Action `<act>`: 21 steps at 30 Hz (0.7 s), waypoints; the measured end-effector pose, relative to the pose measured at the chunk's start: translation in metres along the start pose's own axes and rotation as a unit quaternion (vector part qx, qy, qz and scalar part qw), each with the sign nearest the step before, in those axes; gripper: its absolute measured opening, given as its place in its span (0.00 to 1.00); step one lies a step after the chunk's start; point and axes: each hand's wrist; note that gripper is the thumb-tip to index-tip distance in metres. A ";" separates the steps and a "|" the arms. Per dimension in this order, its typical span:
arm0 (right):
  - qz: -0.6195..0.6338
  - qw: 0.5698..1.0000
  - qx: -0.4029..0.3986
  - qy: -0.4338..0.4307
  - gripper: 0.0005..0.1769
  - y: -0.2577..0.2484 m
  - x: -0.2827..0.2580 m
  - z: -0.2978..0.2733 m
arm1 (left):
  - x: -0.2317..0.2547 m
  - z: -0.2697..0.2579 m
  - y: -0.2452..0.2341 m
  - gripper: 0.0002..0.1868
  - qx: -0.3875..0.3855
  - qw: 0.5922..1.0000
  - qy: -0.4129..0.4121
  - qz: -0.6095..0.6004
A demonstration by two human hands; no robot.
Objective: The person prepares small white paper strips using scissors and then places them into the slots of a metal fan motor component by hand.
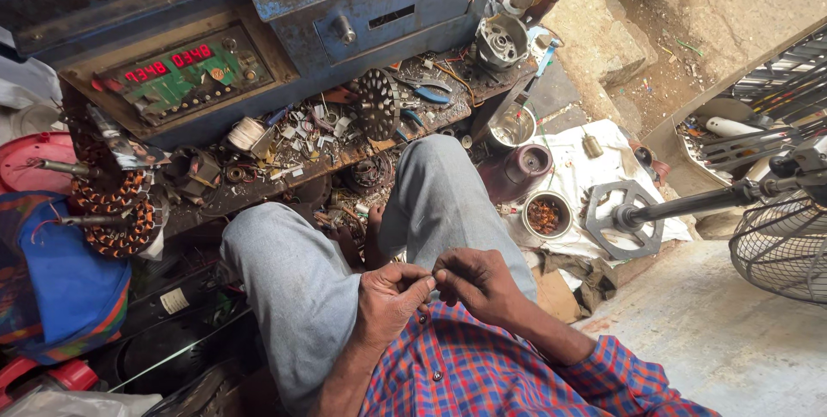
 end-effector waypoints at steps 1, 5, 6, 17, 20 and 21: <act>0.000 1.000 -0.001 0.002 0.07 -0.001 0.001 0.000 | 0.003 -0.001 0.000 0.03 0.001 1.000 -0.001 -0.001; 0.013 0.999 -0.036 0.013 0.05 -0.005 0.003 0.003 | 0.028 -0.006 0.000 0.03 0.010 0.995 0.011 0.096; 0.044 0.997 -0.054 0.018 0.05 -0.001 0.006 -0.002 | 0.034 -0.014 0.001 0.03 0.015 0.992 0.013 0.126; 0.116 0.987 0.045 -0.103 0.01 0.028 0.006 -0.003 | 0.051 -0.020 0.008 0.04 0.093 0.985 0.147 -0.005; 0.108 0.987 0.041 -0.108 0.02 0.030 0.005 -0.001 | 0.048 -0.019 0.004 0.04 0.087 0.984 0.151 -0.022; 0.115 0.987 0.044 -0.105 0.02 0.030 0.006 -0.003 | 0.046 -0.020 0.005 0.04 0.068 0.985 0.147 -0.056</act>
Point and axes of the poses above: each hand's wrist, its own z-axis towards the middle knuckle, its own y-axis out of the palm, x = y × z, and after that the axes turned 14 degrees about z, right-handed
